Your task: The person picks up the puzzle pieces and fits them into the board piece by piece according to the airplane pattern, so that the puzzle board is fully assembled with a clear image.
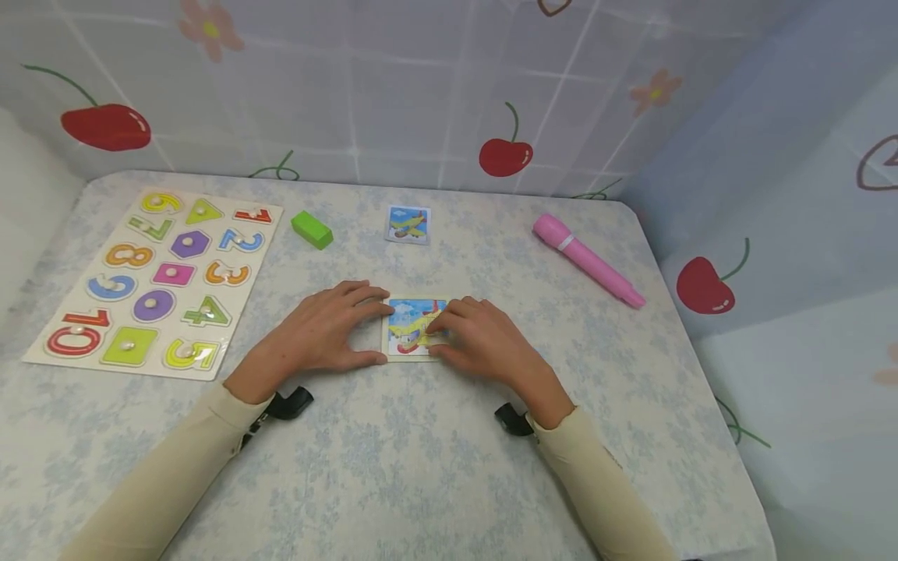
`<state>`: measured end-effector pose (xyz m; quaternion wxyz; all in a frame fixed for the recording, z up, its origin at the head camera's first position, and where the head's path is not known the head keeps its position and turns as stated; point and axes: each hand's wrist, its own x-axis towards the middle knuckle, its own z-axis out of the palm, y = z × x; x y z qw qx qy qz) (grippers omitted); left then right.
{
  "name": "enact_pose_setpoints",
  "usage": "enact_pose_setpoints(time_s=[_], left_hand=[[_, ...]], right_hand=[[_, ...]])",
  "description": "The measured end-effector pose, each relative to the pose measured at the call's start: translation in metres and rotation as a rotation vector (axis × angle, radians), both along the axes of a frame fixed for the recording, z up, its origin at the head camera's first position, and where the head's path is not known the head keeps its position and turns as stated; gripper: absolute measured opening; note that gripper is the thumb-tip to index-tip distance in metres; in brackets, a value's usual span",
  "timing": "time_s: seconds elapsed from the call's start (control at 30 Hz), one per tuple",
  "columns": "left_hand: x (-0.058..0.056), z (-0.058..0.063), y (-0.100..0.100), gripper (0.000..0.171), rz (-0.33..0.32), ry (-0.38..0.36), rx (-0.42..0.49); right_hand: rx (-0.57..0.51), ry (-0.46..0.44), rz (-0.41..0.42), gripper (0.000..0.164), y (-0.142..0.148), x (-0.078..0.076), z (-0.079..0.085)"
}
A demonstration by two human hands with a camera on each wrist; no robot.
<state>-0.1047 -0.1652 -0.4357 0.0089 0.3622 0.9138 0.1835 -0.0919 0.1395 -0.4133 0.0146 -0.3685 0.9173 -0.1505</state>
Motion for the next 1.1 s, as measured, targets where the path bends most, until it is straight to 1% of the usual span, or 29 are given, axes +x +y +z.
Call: enact_pose_setpoints(time_s=[0.23,0.4,0.63,0.93,1.1], left_hand=[[0.001,-0.001,0.000,0.074,0.005,0.000,-0.009],[0.001,-0.001,0.000,0.075,0.002,-0.004,-0.011],[0.000,-0.002,0.000,0.075,0.008,-0.006,-0.015],[0.001,-0.002,0.001,0.075,0.010,0.004,-0.021],[0.001,-0.001,0.001,0.075,0.010,0.007,-0.019]], right_hand=[[-0.060,-0.013,-0.031,0.028,0.022,0.003,0.004],[-0.058,-0.019,-0.060,0.030,0.035,0.007,0.004],[-0.056,-0.027,-0.095,0.037,0.048,0.012,0.002],[-0.044,-0.043,-0.157,0.038,0.070,0.021,0.003],[-0.046,-0.064,-0.171,0.040,0.081,0.024,0.004]])
